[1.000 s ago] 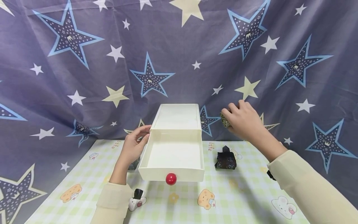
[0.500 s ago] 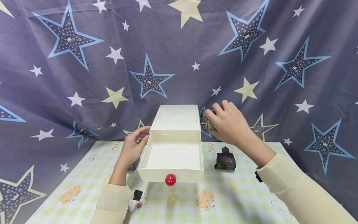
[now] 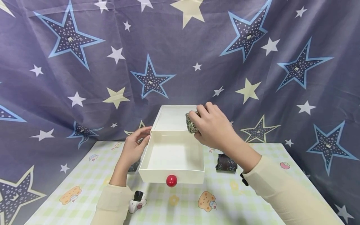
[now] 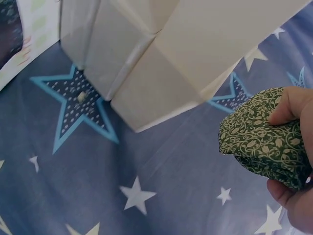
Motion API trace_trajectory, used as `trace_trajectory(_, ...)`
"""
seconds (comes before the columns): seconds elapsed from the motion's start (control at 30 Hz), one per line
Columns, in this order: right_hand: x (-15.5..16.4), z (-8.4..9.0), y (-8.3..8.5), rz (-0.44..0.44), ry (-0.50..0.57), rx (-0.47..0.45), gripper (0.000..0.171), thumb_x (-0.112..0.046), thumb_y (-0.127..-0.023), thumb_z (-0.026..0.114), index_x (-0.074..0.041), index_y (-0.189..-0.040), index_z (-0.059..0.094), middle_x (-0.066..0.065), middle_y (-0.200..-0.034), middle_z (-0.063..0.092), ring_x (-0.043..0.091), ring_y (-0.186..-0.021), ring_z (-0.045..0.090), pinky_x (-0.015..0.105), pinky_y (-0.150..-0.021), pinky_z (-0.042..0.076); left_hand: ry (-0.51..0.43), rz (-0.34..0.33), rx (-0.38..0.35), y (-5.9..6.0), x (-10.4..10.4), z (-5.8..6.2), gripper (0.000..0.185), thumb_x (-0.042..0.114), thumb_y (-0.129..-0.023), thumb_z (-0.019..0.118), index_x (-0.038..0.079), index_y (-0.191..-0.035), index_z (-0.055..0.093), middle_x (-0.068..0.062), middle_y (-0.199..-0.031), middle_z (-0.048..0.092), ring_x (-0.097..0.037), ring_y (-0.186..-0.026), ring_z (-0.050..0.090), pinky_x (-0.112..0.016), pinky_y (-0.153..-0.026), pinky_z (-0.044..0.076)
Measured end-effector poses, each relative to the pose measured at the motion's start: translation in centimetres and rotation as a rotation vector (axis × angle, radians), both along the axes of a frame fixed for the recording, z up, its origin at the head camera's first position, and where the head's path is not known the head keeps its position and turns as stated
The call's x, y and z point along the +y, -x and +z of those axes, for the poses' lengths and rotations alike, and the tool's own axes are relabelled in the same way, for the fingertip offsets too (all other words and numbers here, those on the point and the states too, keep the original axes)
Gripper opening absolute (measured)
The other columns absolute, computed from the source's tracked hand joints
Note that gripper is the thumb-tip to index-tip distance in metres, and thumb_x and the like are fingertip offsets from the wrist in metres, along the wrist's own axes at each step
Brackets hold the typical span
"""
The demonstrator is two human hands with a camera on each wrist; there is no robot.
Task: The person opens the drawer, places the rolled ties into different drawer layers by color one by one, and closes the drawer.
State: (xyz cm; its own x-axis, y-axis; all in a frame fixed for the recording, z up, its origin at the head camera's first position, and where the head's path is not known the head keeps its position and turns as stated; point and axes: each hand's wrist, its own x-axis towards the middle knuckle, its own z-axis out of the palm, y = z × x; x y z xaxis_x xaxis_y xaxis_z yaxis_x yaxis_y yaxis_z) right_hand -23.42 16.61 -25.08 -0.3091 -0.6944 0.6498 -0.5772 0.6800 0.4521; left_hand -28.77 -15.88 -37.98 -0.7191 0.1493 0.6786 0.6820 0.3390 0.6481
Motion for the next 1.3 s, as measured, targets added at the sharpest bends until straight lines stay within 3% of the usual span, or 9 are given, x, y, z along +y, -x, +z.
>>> trace_trajectory(0.43, -3.8, -1.2, -0.9, 0.121, -0.017, -0.004, 0.054, -0.017, -0.062, 0.079, -0.004, -0.112, 0.061, 0.011, -0.089, 0.053, 0.03, -0.074, 0.043, 0.04, -0.063, 0.04, 0.029, 0.013, 0.0, 0.0, -0.1, 0.1, 0.035, 0.006, -0.101, 0.065, 0.011, -0.135, 0.065, -0.008, -0.114, 0.07, -0.019, -0.095, 0.071, -0.029, -0.073, 0.062)
trace_trajectory(0.7, -5.3, -2.5, -1.0, 0.129, -0.054, -0.048, 0.057, -0.024, -0.062, 0.083, -0.005, -0.112, 0.062, 0.009, -0.09, 0.055, 0.029, -0.076, 0.045, 0.039, -0.068, 0.042, 0.034, 0.022, 0.008, 0.1, -0.2, 0.0, 0.035, 0.007, -0.101, 0.065, 0.012, -0.135, 0.065, -0.007, -0.114, 0.07, -0.018, -0.094, 0.071, -0.03, -0.071, 0.062)
trace_trajectory(1.0, -6.3, -3.9, -0.4, 0.136, -0.103, -0.114, 0.05, -0.017, -0.062, 0.078, -0.009, -0.109, 0.061, 0.005, -0.087, 0.053, 0.026, -0.076, 0.044, 0.036, -0.068, 0.04, 0.031, 0.023, 0.008, 0.1, 0.0, 0.0, 0.035, 0.005, -0.101, 0.065, 0.01, -0.135, 0.065, -0.008, -0.114, 0.07, -0.019, -0.093, 0.071, -0.029, -0.071, 0.062)
trace_trajectory(1.3, -6.6, -4.6, 0.5, 0.122, -0.185, -0.203, 0.057, -0.02, -0.064, 0.086, -0.012, -0.113, 0.06, 0.004, -0.093, 0.055, 0.026, -0.081, 0.046, 0.037, -0.075, 0.042, 0.01, 0.007, -0.002, 0.1, -0.1, 0.0, 0.035, 0.004, -0.1, 0.065, 0.01, -0.134, 0.065, -0.009, -0.114, 0.07, -0.019, -0.093, 0.071, -0.03, -0.071, 0.062)
